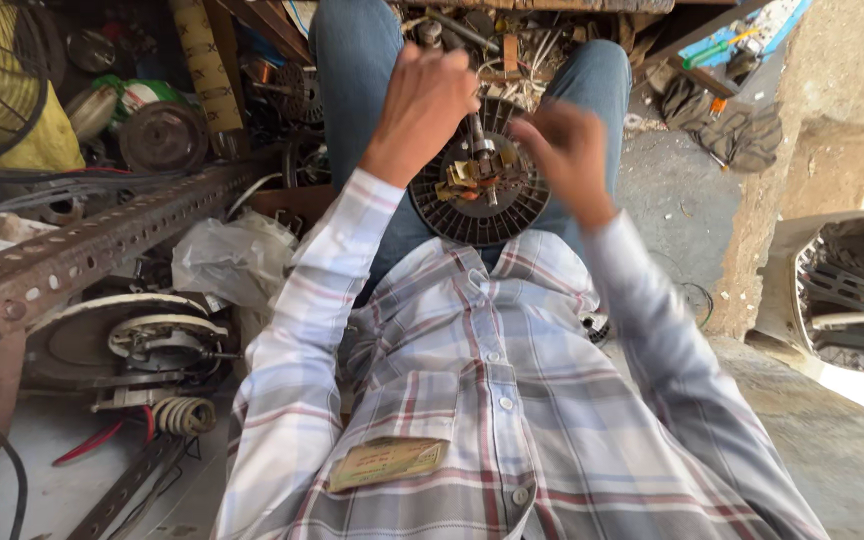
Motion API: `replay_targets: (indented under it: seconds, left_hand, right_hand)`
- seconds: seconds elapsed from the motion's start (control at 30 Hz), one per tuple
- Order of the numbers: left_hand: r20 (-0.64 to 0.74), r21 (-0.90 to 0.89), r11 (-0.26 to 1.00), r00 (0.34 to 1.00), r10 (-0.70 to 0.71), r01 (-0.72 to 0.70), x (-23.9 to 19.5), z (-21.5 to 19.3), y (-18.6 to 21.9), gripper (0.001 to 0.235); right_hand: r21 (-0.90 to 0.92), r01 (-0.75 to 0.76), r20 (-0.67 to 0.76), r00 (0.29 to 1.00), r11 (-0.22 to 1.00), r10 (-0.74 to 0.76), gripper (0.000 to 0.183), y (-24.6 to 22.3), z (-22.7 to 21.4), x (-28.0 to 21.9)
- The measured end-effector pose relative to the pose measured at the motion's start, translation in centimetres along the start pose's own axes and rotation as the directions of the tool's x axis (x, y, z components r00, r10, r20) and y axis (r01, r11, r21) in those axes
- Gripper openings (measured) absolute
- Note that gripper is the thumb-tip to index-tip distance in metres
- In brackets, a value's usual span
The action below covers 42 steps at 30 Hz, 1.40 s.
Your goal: The person works on the internal components of a ceiling fan motor held in their lap, handling wires and metallic parts by hand to organize and check the connections.
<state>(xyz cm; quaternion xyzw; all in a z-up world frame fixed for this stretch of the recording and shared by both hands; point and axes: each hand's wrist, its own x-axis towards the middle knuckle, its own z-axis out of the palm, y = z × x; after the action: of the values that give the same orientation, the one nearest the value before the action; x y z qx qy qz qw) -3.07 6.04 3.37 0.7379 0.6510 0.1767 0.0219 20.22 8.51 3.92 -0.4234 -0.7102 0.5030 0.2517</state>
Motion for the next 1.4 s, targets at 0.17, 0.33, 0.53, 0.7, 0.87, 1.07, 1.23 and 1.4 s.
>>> replay_targets:
  seconds: [0.17,0.33,0.53,0.7,0.87,1.07,1.23,1.4]
  left_hand:
    - [-0.192,0.196,0.981,0.98,0.048,-0.009,1.4,-2.6,2.4,0.023]
    - [-0.157,0.048,0.999,0.987,0.02,-0.012,-3.7,-5.5,7.7,0.023]
    - [0.092,-0.126,0.99,0.993,0.078,-0.066,-10.4,-5.4,11.2,0.008]
    - [0.075,-0.128,0.99,0.994,0.076,-0.066,-12.9,-5.7,10.4,0.029]
    - [0.057,-0.231,0.973,0.998,0.039,-0.025,-11.6,-8.1,8.6,0.008]
    - [-0.055,-0.208,0.972,0.991,-0.123,0.109,-7.0,-8.0,3.8,0.022]
    - [-0.077,-0.223,0.967,0.987,-0.142,0.122,-1.7,-2.4,-0.1,0.022]
    - [-0.021,-0.188,0.978,0.995,-0.101,0.095,1.7,1.3,0.4,0.029]
  right_hand:
    - [0.334,-0.068,0.548,0.826,0.94,-0.135,0.013,1.4,1.1,6.9]
    - [0.324,-0.014,0.585,0.789,0.946,-0.188,0.014,2.7,-1.6,8.0]
    - [0.266,0.1,0.549,0.802,0.959,-0.236,0.014,3.2,-1.3,5.6]
    - [-0.227,0.45,-0.047,0.881,0.864,-0.471,0.013,1.7,-0.3,-0.9]
    - [-0.363,0.626,0.202,0.776,0.69,-0.598,0.032,-1.8,0.4,-6.1]
    - [-0.398,0.474,0.156,0.879,0.785,-0.451,0.045,-3.1,1.3,-7.6]
    - [-0.34,0.473,-0.013,0.862,0.813,-0.507,0.024,-0.7,1.5,-7.1]
    - [0.384,0.016,-0.047,0.999,0.923,0.003,0.028,2.0,1.3,-3.0]
